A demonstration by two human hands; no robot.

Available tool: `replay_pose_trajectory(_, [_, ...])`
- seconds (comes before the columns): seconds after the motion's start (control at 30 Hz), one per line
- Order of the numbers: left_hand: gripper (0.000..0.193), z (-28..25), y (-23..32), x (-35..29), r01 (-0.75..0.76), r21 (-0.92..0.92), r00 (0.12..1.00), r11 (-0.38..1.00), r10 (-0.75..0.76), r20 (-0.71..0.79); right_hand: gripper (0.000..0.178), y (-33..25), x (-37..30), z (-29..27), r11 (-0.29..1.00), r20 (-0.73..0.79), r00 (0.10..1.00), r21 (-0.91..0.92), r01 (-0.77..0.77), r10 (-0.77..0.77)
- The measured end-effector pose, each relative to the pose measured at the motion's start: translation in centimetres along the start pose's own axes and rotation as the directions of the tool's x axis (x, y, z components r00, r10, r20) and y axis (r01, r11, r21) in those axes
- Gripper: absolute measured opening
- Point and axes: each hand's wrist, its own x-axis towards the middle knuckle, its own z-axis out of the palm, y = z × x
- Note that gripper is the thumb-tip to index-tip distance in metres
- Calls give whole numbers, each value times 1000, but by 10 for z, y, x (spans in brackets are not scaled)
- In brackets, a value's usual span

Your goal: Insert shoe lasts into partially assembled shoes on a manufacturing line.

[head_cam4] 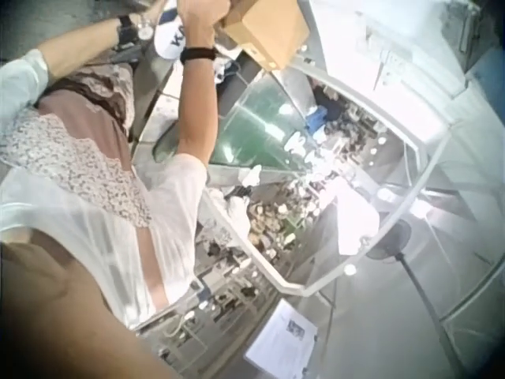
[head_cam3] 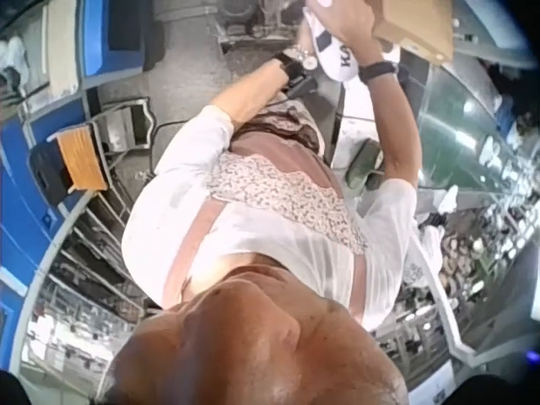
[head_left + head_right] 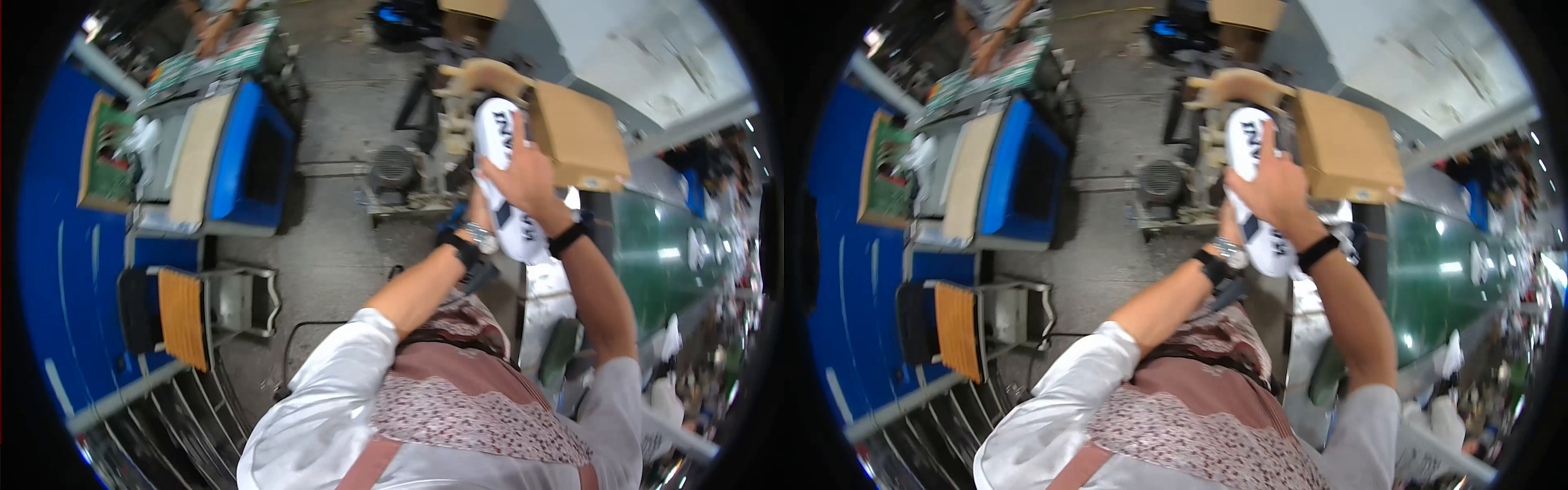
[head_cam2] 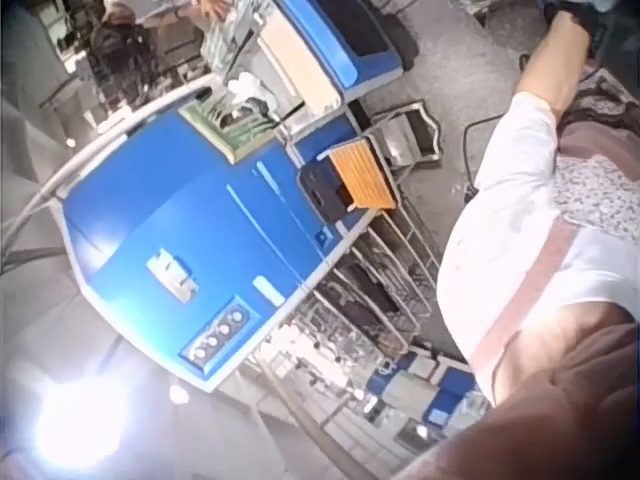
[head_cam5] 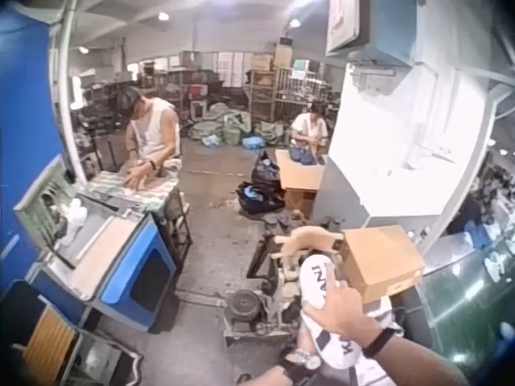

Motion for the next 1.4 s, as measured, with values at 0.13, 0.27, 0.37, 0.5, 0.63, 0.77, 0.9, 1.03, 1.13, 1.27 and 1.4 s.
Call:
replay_pose_trajectory(0.13, [71,-14,-20,13,105,-62,987,993,-112,-116,97,5,20,-4,997,88,994,41,-70,67])
replay_pose_trajectory(0.27, [64,-56,-28,-1,112,28,993,993,-111,-29,93,10,-22,22,992,-103,995,127,-2,16])
replay_pose_trajectory(0.37, [63,-42,-12,-52,271,38,963,962,-271,-10,93,10,-32,16,985,-125,991,173,-23,45])
replay_pose_trajectory(0.5, [73,-25,0,-60,326,19,942,945,-326,83,94,4,-34,25,986,-204,976,159,-48,80])
replay_pose_trajectory(0.63, [84,-12,-9,-40,189,-64,973,980,-178,143,96,-5,-43,27,970,-277,960,241,26,43])
replay_pose_trajectory(0.77, [82,-7,-11,-45,182,-81,970,980,-165,179,99,-5,-52,26,966,-356,934,251,65,30])
replay_pose_trajectory(0.9, [81,7,-4,-63,93,7,991,996,-94,94,101,-10,-61,28,963,-391,920,257,82,27])
replay_pose_trajectory(1.03, [82,9,-2,-72,204,-12,974,979,-201,100,103,-16,-73,19,928,-409,908,365,72,90])
replay_pose_trajectory(1.13, [86,-31,-10,-80,221,117,972,968,-229,55,99,-17,-100,26,919,-436,898,376,120,61])
replay_pose_trajectory(1.27, [59,-66,56,-120,169,486,981,858,-195,2,64,28,-149,55,55,41,898,996,-73,439])
replay_pose_trajectory(1.4, [86,-98,116,-161,391,593,912,704,-382,-148,69,45,-70,116,-693,477,876,607,-389,-75])
